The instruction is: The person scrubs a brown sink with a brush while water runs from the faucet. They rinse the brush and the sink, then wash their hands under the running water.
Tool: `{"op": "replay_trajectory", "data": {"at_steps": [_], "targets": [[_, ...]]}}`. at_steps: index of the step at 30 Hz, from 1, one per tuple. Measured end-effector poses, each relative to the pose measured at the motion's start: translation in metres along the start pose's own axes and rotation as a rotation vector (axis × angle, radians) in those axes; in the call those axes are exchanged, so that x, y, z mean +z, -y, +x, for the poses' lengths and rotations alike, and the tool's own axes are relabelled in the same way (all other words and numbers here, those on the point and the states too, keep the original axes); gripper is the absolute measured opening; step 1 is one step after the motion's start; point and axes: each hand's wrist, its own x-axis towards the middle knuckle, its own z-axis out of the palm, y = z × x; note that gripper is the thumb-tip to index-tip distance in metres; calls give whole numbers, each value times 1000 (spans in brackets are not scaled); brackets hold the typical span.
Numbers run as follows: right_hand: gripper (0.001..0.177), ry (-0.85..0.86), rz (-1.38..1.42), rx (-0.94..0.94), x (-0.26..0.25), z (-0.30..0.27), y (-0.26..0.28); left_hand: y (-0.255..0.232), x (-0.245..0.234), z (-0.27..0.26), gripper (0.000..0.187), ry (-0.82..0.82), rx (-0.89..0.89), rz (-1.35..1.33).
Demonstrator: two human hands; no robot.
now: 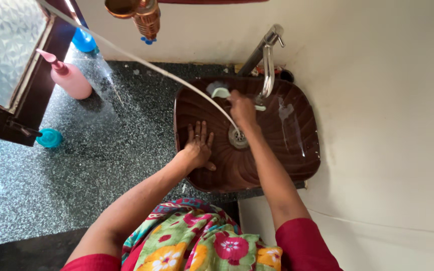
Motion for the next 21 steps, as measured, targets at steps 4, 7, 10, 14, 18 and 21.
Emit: {"op": "replay_trajectory", "data": {"at_steps": [4, 7, 10, 14, 18, 21], "targets": [[13, -205, -37, 198, -22, -24, -49, -2, 2, 3, 136, 64, 3, -35], [10, -410, -6, 331, -25, -38, -88, -3, 3, 2, 136, 41, -1, -16], [14, -441, 64, 420, -20, -52, -107, -2, 3, 2, 136, 35, 16, -14], [15, -189, -17, 414, 8, -33, -101, -1, -1, 5, 138, 106, 11, -16], [15, -474, 24, 385, -12, -35, -117, 1, 1, 1, 137, 56, 13, -30], [20, -503, -46, 654, -46, -51, -150, 0, 3, 1, 137, 50, 19, -50]]}}
